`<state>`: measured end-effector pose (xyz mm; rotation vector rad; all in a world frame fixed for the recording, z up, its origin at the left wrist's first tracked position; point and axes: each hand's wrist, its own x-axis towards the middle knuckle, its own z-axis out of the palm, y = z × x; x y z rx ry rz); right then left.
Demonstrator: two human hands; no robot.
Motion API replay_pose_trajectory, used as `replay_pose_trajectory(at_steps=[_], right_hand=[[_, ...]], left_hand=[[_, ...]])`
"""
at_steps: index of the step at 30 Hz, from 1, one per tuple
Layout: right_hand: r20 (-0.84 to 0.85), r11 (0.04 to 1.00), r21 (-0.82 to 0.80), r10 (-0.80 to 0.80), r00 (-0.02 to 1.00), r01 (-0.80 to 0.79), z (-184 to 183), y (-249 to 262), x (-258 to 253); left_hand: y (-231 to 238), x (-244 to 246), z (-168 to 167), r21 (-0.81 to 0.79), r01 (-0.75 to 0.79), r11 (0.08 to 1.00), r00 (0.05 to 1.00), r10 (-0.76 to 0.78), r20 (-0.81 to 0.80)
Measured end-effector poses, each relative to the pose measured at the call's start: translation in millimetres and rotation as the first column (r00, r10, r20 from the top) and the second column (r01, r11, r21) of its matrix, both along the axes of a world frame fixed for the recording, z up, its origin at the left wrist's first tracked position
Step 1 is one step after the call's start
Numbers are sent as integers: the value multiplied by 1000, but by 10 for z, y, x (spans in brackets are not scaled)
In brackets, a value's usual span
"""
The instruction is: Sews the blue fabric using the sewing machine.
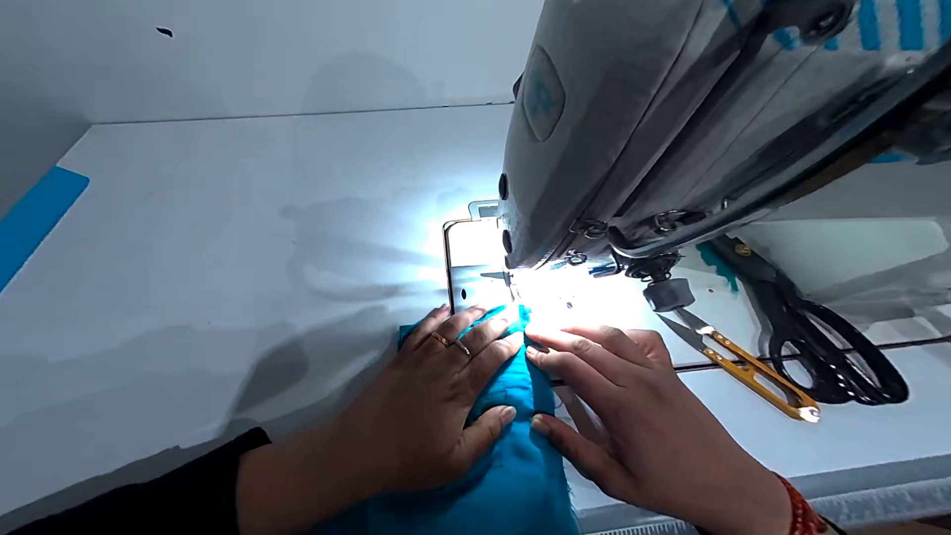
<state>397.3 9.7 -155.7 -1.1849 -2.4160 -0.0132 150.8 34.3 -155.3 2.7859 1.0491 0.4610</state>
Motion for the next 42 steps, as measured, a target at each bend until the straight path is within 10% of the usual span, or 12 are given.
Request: replay_pose_trajectory(at_steps=[42], right_hand=[[-9, 996, -74, 51, 999, -51, 37, 176, 34]], left_hand=[[32, 52, 0, 17, -14, 1000, 997, 13, 73]])
